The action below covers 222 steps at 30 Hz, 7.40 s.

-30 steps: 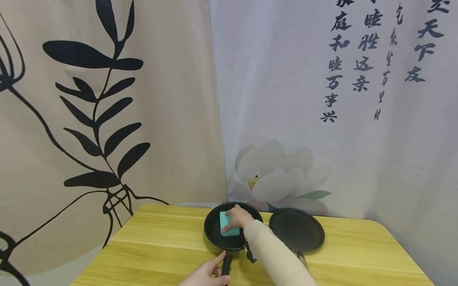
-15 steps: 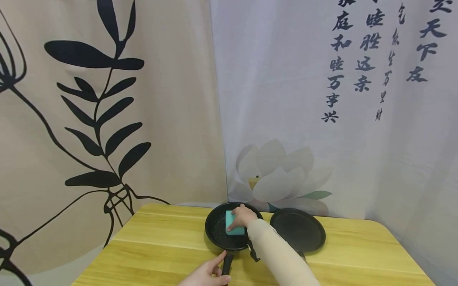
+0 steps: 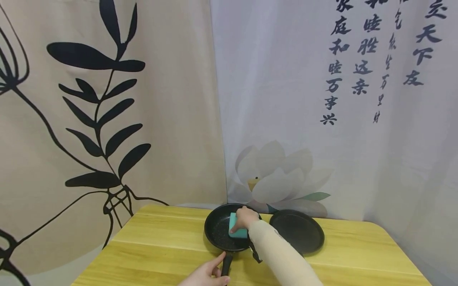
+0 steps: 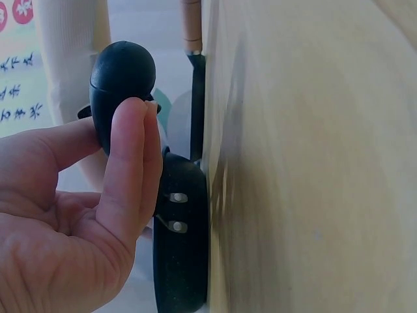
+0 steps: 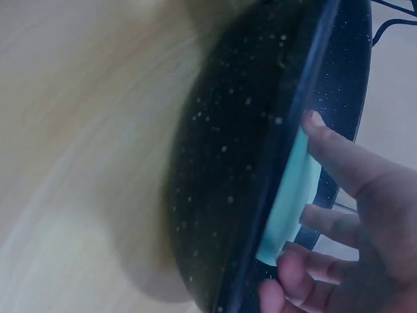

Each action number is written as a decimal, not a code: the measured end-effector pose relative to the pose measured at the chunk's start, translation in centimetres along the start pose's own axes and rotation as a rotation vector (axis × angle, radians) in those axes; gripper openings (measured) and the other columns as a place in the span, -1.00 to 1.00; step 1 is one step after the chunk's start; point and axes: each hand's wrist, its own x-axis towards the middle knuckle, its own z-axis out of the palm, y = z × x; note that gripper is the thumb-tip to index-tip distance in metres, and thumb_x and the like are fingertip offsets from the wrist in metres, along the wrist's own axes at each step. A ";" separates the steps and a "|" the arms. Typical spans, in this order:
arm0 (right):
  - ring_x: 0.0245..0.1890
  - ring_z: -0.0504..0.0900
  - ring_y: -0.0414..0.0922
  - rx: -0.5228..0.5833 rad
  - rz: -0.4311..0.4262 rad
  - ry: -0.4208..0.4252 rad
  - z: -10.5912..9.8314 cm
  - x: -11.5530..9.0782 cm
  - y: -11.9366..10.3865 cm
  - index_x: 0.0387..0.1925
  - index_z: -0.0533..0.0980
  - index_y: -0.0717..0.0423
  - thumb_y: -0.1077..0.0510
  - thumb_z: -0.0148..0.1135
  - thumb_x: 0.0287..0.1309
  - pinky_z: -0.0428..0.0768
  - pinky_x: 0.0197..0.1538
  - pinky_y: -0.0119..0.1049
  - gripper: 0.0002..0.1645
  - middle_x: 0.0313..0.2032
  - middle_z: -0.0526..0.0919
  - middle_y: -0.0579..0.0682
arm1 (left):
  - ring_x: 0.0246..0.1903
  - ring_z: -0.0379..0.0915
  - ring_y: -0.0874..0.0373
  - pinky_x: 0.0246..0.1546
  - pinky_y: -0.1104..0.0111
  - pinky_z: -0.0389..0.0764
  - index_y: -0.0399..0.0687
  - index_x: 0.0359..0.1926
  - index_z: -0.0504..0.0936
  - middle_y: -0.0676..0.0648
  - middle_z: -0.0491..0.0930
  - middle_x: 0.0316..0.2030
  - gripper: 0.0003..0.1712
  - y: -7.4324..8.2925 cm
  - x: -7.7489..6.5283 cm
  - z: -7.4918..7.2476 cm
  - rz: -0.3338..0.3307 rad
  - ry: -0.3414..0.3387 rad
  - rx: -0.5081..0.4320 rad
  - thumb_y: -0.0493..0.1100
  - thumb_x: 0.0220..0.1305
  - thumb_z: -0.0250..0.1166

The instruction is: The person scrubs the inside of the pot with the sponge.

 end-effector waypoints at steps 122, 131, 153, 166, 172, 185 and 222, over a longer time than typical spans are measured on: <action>-0.06 0.54 0.10 0.033 -0.009 0.008 1.1 0.0 -0.9 0.11 0.59 -0.01 -0.28 0.56 -0.23 0.53 -0.10 0.06 -0.17 0.20 0.39 0.20 | -0.42 0.56 0.14 -0.38 0.32 0.55 -0.58 0.39 -0.01 -0.07 0.60 -0.46 -0.09 3.5 -1.7 0.9 -0.026 0.043 0.035 -0.08 0.35 0.26; -0.23 0.54 0.03 0.003 0.008 0.020 1.1 -0.8 -0.1 0.09 0.60 -0.01 -0.28 0.56 -0.25 0.54 -0.17 0.04 -0.17 -0.02 0.46 0.11 | -0.46 0.58 0.13 -0.46 0.34 0.56 -0.44 0.45 -0.05 -0.07 0.62 -0.46 0.06 -4.1 2.2 -0.7 -0.016 0.009 -0.018 0.10 0.27 0.32; 0.01 0.49 0.05 0.076 -0.146 -0.049 0.6 -2.0 1.3 0.05 0.62 0.03 -0.13 0.60 -0.23 0.52 0.00 -0.05 -0.26 0.07 0.47 0.16 | -0.54 0.46 0.29 -0.47 0.47 0.45 -0.65 0.37 -0.05 0.03 0.55 -0.52 -0.14 6.0 -3.4 1.6 -0.010 0.028 0.003 -0.13 0.40 0.21; -0.33 0.50 0.00 0.105 -0.134 0.033 1.3 -2.7 0.8 0.09 0.57 0.10 -0.21 0.59 -0.25 0.55 -0.19 -0.05 -0.16 -0.07 0.41 0.16 | -0.48 0.51 0.32 -0.40 0.43 0.53 -0.63 0.39 -0.10 0.08 0.59 -0.48 -0.07 4.9 -2.7 0.9 -0.021 -0.031 0.036 -0.02 0.41 0.18; -0.11 0.51 0.08 0.117 -0.124 0.031 1.3 -2.6 0.7 0.11 0.57 0.09 -0.12 0.59 -0.24 0.52 -0.08 -0.01 -0.19 0.00 0.56 0.19 | -0.53 0.46 0.27 -0.47 0.45 0.47 -0.64 0.36 -0.02 0.01 0.56 -0.52 -0.15 6.1 -3.5 1.6 -0.009 0.035 0.031 -0.15 0.38 0.23; -0.14 0.52 -0.04 0.141 -0.164 0.005 0.1 -1.9 1.9 0.08 0.60 0.05 0.00 0.55 -0.21 0.50 -0.05 -0.12 -0.30 0.01 0.62 0.11 | -0.52 0.53 0.15 -0.48 0.35 0.53 -0.35 0.47 -0.01 -0.07 0.61 -0.44 0.06 -1.4 0.7 0.0 -0.025 0.045 0.016 0.12 0.24 0.34; -0.18 0.45 0.01 0.252 -0.057 0.134 -8.6 -3.8 7.0 0.28 0.43 0.16 0.06 0.46 -0.07 0.46 -0.18 -0.13 -0.18 0.17 0.49 0.23 | -0.65 0.35 0.24 -0.58 0.44 0.39 -0.55 0.39 0.07 -0.03 0.56 -0.53 -0.13 6.5 -3.7 2.1 0.016 0.129 0.100 -0.14 0.31 0.30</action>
